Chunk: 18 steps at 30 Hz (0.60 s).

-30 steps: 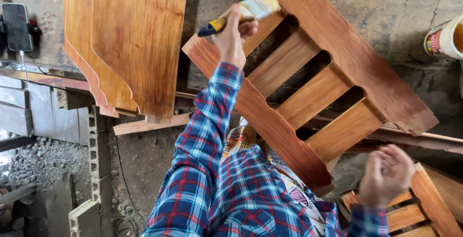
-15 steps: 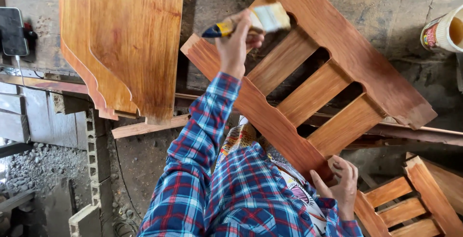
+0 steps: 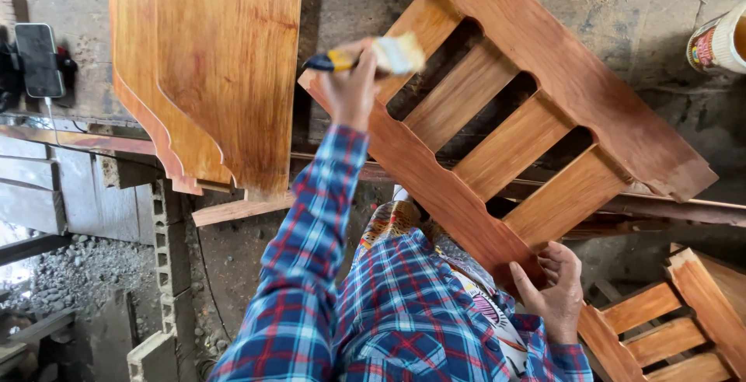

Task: The person applies a liquid finish to a wooden chair back using a brush. They dip the brush into a container of finish and then spread it across the surface of the chair back, covering the slats and frame.

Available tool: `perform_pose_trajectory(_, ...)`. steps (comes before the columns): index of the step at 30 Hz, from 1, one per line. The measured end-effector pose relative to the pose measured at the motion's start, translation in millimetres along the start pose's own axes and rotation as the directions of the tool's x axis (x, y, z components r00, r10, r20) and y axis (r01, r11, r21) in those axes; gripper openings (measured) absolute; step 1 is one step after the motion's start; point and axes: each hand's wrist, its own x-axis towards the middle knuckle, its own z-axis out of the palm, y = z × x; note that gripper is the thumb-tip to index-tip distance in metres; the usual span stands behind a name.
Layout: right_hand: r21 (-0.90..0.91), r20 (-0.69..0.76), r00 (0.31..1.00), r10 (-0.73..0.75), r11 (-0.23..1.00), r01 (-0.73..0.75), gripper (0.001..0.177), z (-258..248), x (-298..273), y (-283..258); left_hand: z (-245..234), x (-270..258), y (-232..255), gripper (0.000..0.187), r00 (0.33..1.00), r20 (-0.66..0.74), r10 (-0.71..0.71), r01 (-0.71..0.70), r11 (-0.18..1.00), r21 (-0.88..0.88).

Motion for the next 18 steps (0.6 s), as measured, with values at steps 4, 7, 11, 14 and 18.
perform_pose_trajectory(4,0.011,-0.012,0.998,-0.058,0.998,0.059,0.067,1.6,1.8,16.8,-42.7,-38.8,66.6,0.020,0.995,0.063,-0.080,0.064,0.971,0.229)
perform_pose_trajectory(7,0.038,-0.026,1.000,0.006,0.999,-0.005,0.063,0.5,4.6,0.8,-37.6,-39.2,77.5,0.022,0.997,0.056,-0.044,0.012,0.881,0.474)
perform_pose_trajectory(11,0.081,-0.104,0.993,0.061,0.995,-0.053,0.053,-2.5,6.1,-10.9,14.6,-28.0,60.8,0.020,0.972,0.227,0.061,-0.100,0.981,0.165)
perform_pose_trajectory(14,0.079,-0.138,0.986,0.094,0.993,-0.084,0.049,-5.8,6.9,-9.8,57.8,-24.2,58.7,0.024,0.988,0.136,-0.072,0.068,0.997,0.029)
perform_pose_trajectory(18,0.133,-0.167,0.975,0.148,0.983,-0.126,0.048,-6.7,6.9,-9.3,87.5,-27.7,48.1,0.024,0.951,-0.125,-0.284,0.273,0.957,-0.092)
